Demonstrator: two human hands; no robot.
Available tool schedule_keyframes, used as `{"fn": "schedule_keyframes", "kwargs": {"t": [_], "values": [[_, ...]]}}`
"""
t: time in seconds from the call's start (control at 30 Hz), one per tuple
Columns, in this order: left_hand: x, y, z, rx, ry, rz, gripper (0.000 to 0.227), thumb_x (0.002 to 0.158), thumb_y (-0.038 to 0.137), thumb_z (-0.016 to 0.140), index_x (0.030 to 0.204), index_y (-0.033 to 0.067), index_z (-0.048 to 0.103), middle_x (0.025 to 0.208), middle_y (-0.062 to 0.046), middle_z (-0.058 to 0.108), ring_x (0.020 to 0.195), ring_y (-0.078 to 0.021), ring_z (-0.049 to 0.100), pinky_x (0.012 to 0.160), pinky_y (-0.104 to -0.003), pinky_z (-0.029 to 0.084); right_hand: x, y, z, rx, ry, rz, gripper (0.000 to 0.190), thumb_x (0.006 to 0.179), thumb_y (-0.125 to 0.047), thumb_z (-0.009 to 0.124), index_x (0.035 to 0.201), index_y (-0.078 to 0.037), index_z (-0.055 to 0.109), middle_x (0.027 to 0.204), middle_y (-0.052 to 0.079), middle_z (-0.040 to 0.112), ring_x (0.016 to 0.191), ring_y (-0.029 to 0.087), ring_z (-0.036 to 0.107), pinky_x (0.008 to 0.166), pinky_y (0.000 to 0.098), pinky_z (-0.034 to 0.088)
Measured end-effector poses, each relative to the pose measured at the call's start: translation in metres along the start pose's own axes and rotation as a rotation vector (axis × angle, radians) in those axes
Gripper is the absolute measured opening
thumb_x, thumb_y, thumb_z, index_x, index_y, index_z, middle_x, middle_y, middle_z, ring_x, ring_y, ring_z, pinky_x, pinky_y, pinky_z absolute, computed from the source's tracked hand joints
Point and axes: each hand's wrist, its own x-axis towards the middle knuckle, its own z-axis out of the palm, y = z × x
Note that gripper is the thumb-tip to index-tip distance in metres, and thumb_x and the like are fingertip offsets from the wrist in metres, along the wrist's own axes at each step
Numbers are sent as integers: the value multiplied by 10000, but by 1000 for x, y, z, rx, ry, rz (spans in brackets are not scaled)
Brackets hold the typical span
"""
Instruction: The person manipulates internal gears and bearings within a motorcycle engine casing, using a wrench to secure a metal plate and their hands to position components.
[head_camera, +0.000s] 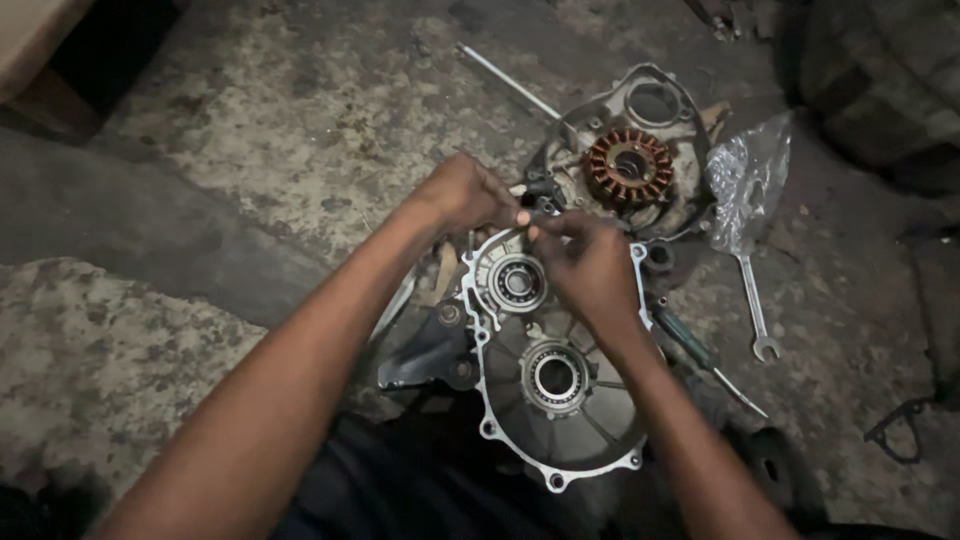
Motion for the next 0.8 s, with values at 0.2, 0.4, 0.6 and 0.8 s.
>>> {"fn": "schedule_keyframes", "kwargs": {"t": [0.2,0.4,0.6,0.8], "values": [[-6,-1,6,-81,37,-1,189,749,214,905,879,90,846,751,-60,793,579,-118,671,540,-305,536,-7,6,7,-131,94,34,282,872,-286,767,1046,-64,768,778,164,748,637,223,712,608,362,523],[-5,-13,14,-117,138,118,199,704,180,919,876,106,851,748,-25,794,558,-90,680,534,-274,557,-10,3,12,-145,100,44,262,901,-268,760,1069,-67,775,774,209,736,675,289,719,639,394,523],[2,-18,11,-144,46,71,178,739,198,913,872,101,845,755,-66,789,569,-110,663,526,-298,534,-6,18,15,-24,172,-214,252,908,-238,789,1026,-16,771,892,155,770,757,188,730,669,334,543],[11,-15,3,-63,-15,165,192,709,196,929,869,121,855,771,-17,804,624,-70,701,588,-249,560,-2,25,10,82,11,72,254,879,-248,784,1008,-29,771,824,119,770,655,132,654,593,318,510]]}}
